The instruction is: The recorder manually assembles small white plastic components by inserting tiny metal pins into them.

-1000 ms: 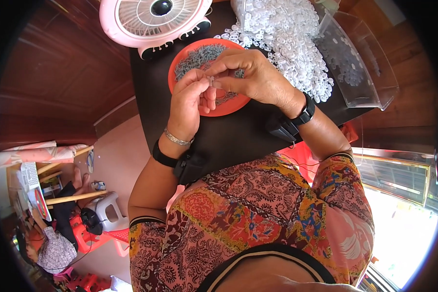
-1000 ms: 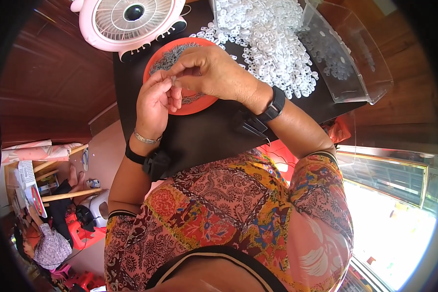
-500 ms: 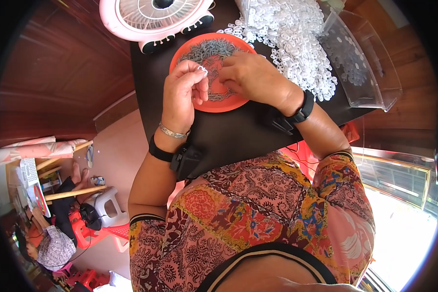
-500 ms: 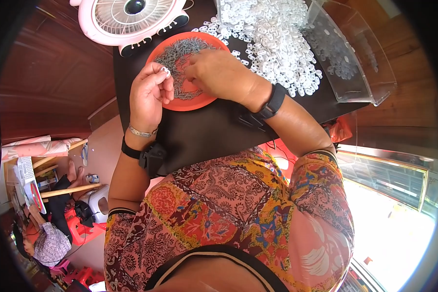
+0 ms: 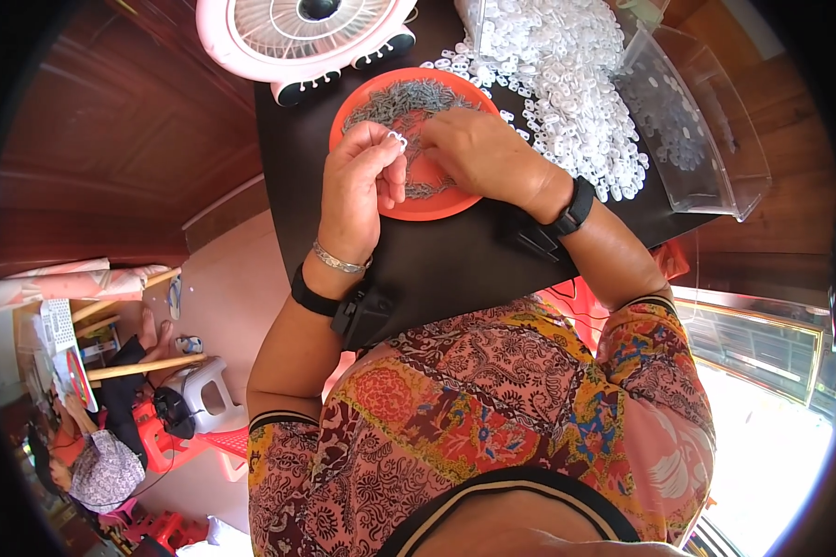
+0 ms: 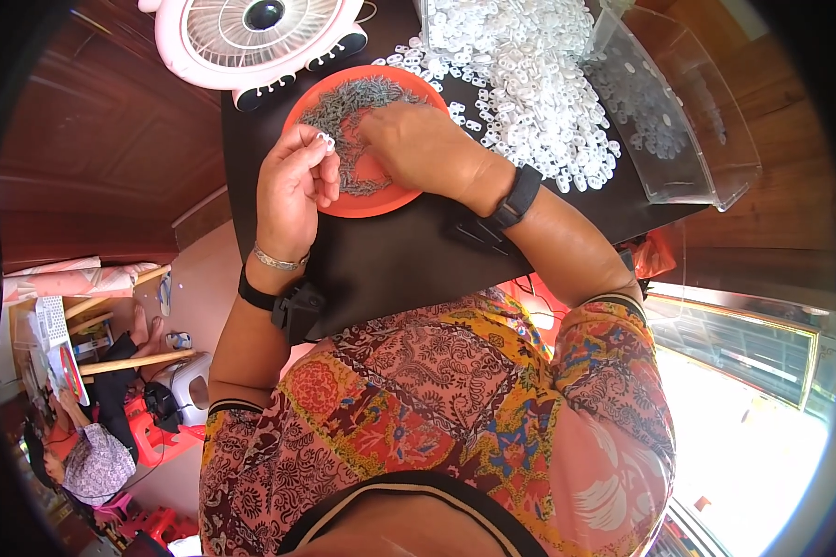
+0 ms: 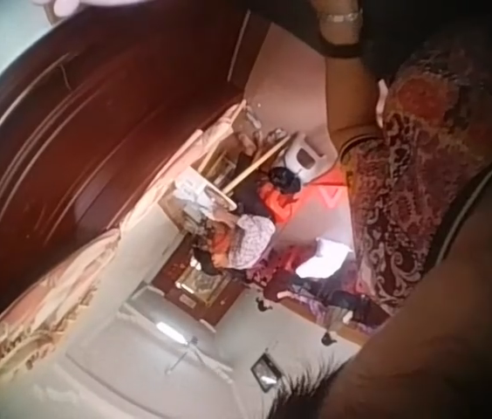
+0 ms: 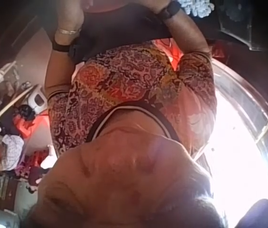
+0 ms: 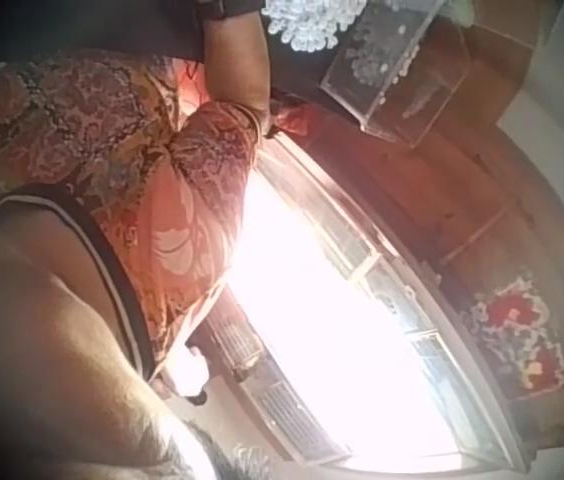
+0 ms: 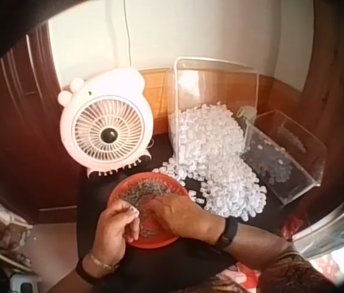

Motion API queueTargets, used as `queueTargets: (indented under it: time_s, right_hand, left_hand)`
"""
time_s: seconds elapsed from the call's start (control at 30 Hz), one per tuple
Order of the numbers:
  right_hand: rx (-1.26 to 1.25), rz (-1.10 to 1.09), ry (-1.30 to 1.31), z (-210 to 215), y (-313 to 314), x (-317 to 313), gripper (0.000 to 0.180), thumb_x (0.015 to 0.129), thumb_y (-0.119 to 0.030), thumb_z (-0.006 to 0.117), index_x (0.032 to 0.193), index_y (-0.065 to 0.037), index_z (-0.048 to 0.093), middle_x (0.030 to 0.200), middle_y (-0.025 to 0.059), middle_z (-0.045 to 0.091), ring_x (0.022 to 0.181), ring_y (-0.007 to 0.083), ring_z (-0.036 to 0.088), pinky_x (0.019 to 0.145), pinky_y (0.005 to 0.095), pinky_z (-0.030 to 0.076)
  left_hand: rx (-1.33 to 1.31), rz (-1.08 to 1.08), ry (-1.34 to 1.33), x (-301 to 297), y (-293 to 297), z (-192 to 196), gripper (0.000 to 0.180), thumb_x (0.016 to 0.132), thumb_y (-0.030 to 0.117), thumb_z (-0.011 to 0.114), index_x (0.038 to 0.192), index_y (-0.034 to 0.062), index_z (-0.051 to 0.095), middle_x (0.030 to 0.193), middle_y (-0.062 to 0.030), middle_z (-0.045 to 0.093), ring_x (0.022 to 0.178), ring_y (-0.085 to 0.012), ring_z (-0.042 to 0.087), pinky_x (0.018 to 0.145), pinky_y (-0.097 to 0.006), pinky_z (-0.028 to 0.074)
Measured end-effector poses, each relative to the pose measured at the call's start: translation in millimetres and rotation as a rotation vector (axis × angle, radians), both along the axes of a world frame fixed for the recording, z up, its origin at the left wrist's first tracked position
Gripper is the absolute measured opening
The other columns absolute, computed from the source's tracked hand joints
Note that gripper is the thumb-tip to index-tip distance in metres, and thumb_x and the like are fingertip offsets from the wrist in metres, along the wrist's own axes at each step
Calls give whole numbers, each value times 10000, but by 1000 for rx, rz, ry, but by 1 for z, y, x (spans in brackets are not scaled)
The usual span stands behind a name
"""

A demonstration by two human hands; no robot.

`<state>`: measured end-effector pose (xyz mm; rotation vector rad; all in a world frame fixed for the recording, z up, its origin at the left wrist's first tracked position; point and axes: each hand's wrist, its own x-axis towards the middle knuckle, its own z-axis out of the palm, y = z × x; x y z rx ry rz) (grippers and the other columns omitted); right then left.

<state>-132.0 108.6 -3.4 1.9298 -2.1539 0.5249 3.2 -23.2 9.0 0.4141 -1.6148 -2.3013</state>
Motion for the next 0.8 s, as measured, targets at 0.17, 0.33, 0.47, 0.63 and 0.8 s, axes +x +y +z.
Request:
queueTargets:
  time_s: [0.17,0.33,0.47,0.63,0.8]
  right_hand:
    - [-54,-52,-859,9,2,-12,116,891,-122,551,881,-7,564,795,42,608,689,124,539,666,267,449]
    - [-149,88,-1379,10,2,-12,123,922,-144,541,895,-27,570,781,-4,575,703,58,491,664,216,426]
    - [-221,91,-1363,10,1,-1,155,937,-180,547,899,-33,576,794,-11,574,709,47,494,659,206,426]
    - [-231,109,-1325,8,0,8,131,942,-145,544,907,-24,580,806,-13,569,737,43,510,670,206,441]
    - [-205,120,-1196,8,0,8,102,936,-89,537,919,0,584,831,-8,580,774,55,536,710,216,461]
  left_hand:
    - [-61,-25,-65,0,1,0,142,914,183,487,833,69,512,655,-4,518,530,-71,476,461,-189,339]
    - [-119,-69,-37,-1,5,-1,137,913,173,495,863,55,543,752,-34,587,597,-82,530,513,-191,381]
    - [-166,-103,32,-3,10,-5,127,900,151,517,904,39,578,861,-73,640,665,-97,573,569,-200,425]
    - [-93,-83,63,-4,8,-9,136,890,131,518,897,12,584,846,-90,639,669,-112,576,575,-216,437]
    - [39,-65,84,-2,9,-9,148,878,129,515,887,-3,583,811,-96,630,655,-128,571,589,-235,435]
